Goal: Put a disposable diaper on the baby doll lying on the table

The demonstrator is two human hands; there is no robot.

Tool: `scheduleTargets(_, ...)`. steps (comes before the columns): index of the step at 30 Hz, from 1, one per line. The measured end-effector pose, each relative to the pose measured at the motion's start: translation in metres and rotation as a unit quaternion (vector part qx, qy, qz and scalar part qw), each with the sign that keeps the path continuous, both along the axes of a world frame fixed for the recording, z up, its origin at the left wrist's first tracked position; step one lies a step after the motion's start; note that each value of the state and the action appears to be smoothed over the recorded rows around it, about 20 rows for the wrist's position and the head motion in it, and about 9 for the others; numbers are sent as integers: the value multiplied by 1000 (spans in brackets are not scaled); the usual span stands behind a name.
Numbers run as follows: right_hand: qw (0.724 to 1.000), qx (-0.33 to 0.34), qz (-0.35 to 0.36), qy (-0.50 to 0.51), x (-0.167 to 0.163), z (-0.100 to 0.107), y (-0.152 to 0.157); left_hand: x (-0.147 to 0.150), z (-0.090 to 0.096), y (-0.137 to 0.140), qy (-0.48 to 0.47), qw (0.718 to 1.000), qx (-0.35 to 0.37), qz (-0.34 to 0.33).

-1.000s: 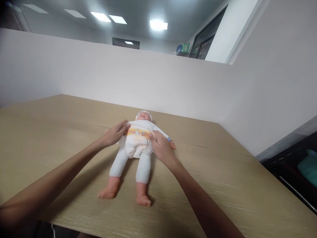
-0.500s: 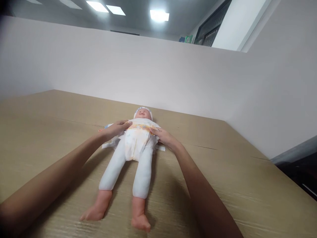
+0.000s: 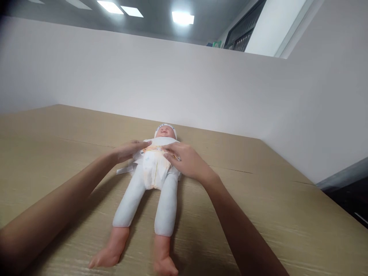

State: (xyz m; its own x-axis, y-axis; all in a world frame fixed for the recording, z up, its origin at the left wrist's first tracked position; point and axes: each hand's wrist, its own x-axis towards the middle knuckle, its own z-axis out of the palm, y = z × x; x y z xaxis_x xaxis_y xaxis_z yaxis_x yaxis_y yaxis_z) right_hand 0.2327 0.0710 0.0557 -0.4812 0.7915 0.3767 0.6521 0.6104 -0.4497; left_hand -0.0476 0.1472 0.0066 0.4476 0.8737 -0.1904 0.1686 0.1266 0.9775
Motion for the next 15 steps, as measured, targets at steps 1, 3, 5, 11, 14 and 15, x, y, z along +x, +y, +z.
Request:
scheduleTargets(1,1000,-25,18,3,1,-1,0,0,4,-1,30,999,19,7)
scheduleTargets(3,998,-51,14,31,3,-5,2,3,14,-6,118,986,99,57)
scheduleTargets(5,996,-55,0,63,4,-10,4,11,27,-15,184,941,256,125)
scheduleTargets(11,983,4,-76,169,14,-42,-7,46,45,-55,196,791,578,-55)
scheduleTargets(14,970,16,-160,182,38,-71,-20,52,33,-59,269,782,555,-91)
scheduleTargets(15,970,19,-181,161,46,-81,-24,53,29,-58,284,782,547,-93)
